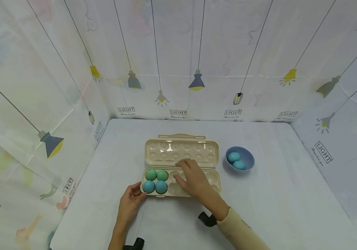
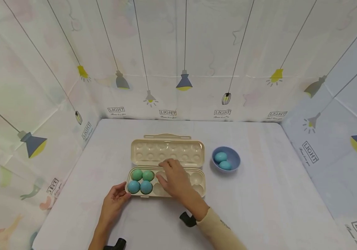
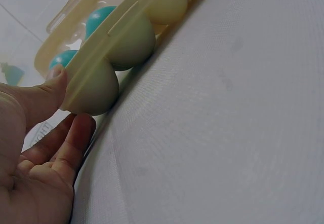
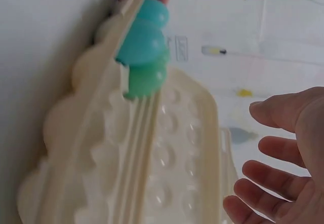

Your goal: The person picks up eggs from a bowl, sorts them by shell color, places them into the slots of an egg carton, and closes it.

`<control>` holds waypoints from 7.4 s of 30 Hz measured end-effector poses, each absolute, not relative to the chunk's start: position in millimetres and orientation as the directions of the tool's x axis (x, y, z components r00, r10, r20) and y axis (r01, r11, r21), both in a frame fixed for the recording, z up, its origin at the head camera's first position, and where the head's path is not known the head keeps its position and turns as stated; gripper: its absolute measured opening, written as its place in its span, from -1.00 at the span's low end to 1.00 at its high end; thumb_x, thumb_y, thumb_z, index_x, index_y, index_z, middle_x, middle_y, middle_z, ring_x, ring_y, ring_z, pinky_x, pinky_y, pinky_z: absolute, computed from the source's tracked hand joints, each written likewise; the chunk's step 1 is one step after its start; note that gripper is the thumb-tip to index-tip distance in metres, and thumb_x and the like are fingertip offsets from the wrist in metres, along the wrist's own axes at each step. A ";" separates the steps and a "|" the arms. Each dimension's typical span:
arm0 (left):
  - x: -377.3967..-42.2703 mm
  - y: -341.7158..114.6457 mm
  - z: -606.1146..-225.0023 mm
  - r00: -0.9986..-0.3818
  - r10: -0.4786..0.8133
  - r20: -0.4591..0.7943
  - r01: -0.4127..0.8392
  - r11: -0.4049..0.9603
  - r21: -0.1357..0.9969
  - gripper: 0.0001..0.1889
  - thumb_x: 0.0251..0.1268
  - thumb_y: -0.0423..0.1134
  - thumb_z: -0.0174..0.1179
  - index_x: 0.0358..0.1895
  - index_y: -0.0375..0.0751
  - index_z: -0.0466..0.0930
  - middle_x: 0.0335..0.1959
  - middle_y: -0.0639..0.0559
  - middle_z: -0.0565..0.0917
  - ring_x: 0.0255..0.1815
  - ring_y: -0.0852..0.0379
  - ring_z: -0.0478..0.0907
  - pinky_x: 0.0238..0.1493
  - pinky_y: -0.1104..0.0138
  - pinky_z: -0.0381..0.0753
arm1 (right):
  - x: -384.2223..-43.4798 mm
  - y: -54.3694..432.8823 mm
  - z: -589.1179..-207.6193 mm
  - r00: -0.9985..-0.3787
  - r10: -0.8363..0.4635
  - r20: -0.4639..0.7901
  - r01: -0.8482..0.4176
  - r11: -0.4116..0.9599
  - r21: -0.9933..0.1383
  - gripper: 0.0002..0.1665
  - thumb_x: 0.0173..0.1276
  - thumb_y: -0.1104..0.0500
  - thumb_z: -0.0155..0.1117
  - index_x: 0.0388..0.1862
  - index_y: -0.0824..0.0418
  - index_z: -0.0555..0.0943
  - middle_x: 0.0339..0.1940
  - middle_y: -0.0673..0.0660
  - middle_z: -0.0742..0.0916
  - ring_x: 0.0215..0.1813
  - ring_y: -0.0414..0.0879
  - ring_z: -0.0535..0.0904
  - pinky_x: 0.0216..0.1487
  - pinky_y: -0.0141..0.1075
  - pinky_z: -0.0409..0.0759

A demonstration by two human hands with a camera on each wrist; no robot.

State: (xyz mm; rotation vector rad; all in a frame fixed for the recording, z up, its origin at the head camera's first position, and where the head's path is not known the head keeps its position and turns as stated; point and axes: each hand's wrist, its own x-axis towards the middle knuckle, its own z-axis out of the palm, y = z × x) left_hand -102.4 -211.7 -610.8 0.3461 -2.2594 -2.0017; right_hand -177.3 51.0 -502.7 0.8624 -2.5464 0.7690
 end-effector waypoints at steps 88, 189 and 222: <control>-104.3 -212.4 -609.9 -0.972 -0.228 -0.060 -0.083 0.091 0.992 -0.43 0.19 -0.30 0.43 0.28 -0.21 0.49 0.18 -0.17 0.64 -0.01 0.28 0.65 0.01 0.55 0.63 | -289.7 232.7 -539.0 -0.994 -0.107 0.012 -0.102 0.896 -0.433 -0.41 0.35 0.08 0.26 0.26 0.34 0.44 0.21 0.46 0.45 0.14 0.40 0.53 0.16 0.29 0.54; -102.8 -213.8 -611.9 -0.976 -0.216 -0.036 -0.058 0.097 0.994 -0.42 0.22 -0.25 0.42 0.31 -0.23 0.46 0.18 -0.22 0.62 0.01 0.30 0.64 0.01 0.57 0.62 | -172.4 47.3 -571.1 -0.610 -0.686 0.397 -0.781 0.606 -0.154 -0.63 0.45 -0.01 0.28 0.11 0.13 0.54 -0.10 0.02 0.62 -0.28 -0.20 0.64 -0.41 -0.37 0.63; -101.8 -213.4 -611.8 -0.976 -0.211 -0.048 -0.068 0.085 0.994 -0.43 0.21 -0.28 0.42 0.29 -0.22 0.47 0.17 -0.21 0.64 -0.01 0.30 0.65 0.01 0.56 0.62 | -182.1 64.3 -535.5 -0.620 -0.700 0.354 -0.767 0.635 -0.087 -0.38 0.41 -0.14 0.30 0.31 0.15 0.49 0.23 0.13 0.61 0.25 0.02 0.52 0.20 -0.11 0.60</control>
